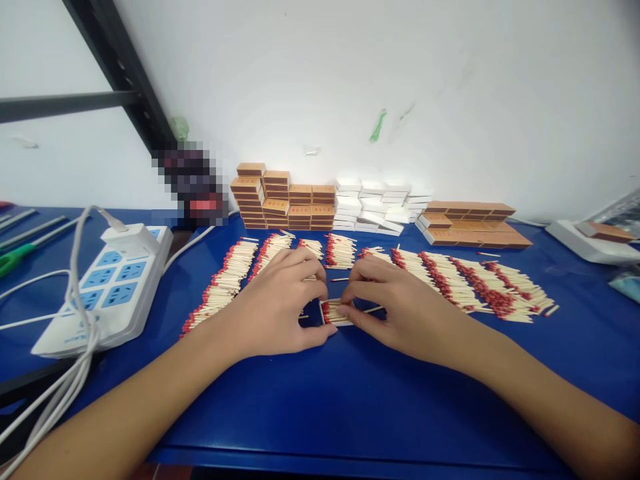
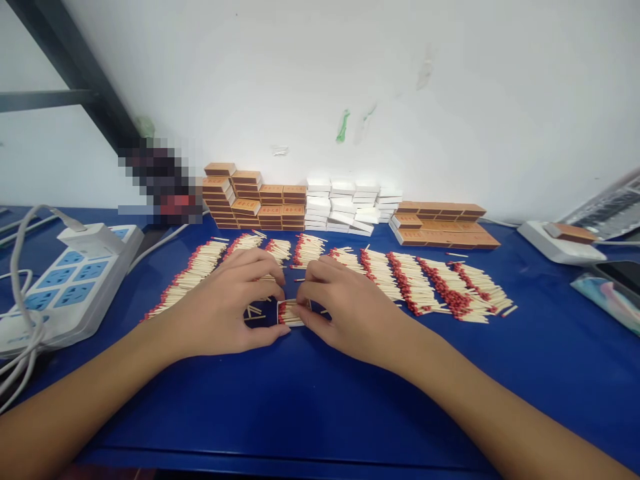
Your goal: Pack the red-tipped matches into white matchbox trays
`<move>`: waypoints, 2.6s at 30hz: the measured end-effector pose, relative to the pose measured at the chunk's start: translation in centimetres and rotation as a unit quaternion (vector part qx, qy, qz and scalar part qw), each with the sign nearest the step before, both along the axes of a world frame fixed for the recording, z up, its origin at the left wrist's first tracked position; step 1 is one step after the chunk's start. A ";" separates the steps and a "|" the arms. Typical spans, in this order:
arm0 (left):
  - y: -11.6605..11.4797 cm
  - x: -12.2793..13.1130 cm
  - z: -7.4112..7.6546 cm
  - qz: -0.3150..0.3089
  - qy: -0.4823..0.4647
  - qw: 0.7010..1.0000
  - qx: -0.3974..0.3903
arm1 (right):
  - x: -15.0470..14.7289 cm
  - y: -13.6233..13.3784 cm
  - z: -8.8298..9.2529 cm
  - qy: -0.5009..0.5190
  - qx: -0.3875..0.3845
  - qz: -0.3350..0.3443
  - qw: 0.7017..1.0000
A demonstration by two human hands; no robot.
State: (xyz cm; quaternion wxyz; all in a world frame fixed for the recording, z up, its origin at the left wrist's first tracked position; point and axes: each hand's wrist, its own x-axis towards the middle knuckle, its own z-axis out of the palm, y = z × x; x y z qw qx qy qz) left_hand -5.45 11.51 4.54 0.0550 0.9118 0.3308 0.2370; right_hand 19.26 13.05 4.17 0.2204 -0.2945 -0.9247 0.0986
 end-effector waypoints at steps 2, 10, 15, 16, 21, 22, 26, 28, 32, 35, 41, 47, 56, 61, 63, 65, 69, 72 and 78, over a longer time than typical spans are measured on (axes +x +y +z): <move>0.0 0.0 0.0 -0.001 0.000 1.000 -0.002 | 0.0 0.0 -0.2 -0.005 0.000 -0.005 1.000; 0.0 0.0 0.2 0.001 -0.005 1.000 -0.004 | -0.2 0.1 -0.4 -0.005 0.009 -0.007 1.000; 0.0 0.0 0.1 0.002 -0.001 1.000 -0.004 | -0.1 0.0 -0.2 -0.004 -0.017 -0.006 1.000; 0.0 0.0 0.1 0.001 -0.002 1.000 -0.003 | -0.1 0.0 -0.1 -0.004 -0.021 -0.007 1.000; 0.0 0.0 0.1 -0.001 -0.004 1.000 -0.003 | 0.2 0.0 0.4 -0.015 -0.040 -0.009 0.999; 0.0 0.0 0.1 -0.001 -0.004 1.000 -0.003 | 0.2 0.0 0.4 -0.018 -0.044 -0.008 0.999; 0.0 0.0 0.1 -0.003 -0.005 1.000 -0.001 | 0.2 0.0 0.5 -0.028 -0.053 -0.002 0.998; 0.0 0.0 0.1 -0.003 -0.005 1.000 -0.001 | 0.2 0.0 0.5 -0.030 -0.055 0.000 0.998; 0.1 0.0 0.0 -0.003 -0.005 1.000 0.000 | 0.3 0.1 0.3 -0.024 -0.050 -0.003 0.998; 0.1 -0.1 -0.1 -0.001 -0.004 1.000 0.000 | 0.3 0.2 0.2 -0.020 -0.034 -0.013 0.999; 0.0 -0.2 -0.1 0.002 -0.006 1.000 -0.001 | 0.9 1.3 0.1 -0.007 0.023 -0.069 0.997; 0.0 -0.3 -0.2 0.011 -0.006 1.000 -0.002 | 3.7 4.9 0.5 0.002 0.044 -0.182 0.982; 0.1 -0.4 -0.2 0.016 0.002 1.000 -0.013 | 6.9 8.2 0.6 0.011 0.033 -0.313 0.949; 0.1 -0.3 -0.7 0.025 -0.001 1.000 0.005 | 4.9 5.9 1.4 0.054 -0.043 -0.146 0.987; 0.1 -0.3 -0.6 0.029 0.001 1.000 0.011 | 4.0 4.4 1.7 0.042 -0.099 -0.076 0.991; 0.5 -0.5 -0.1 0.034 0.004 0.999 0.020 | 3.2 3.1 1.8 0.004 -0.138 -0.038 0.990; 3.2 -2.0 2.3 0.108 0.018 0.987 0.116 | 2.2 2.2 1.3 -0.034 -0.163 -0.006 0.986; 6.5 -3.3 4.7 0.206 0.119 0.954 0.183 | 2.1 2.3 1.0 -0.025 -0.165 0.004 0.986; 12.2 -4.0 6.8 0.237 0.308 0.911 0.140 | 2.3 2.9 0.9 0.000 -0.146 0.005 0.989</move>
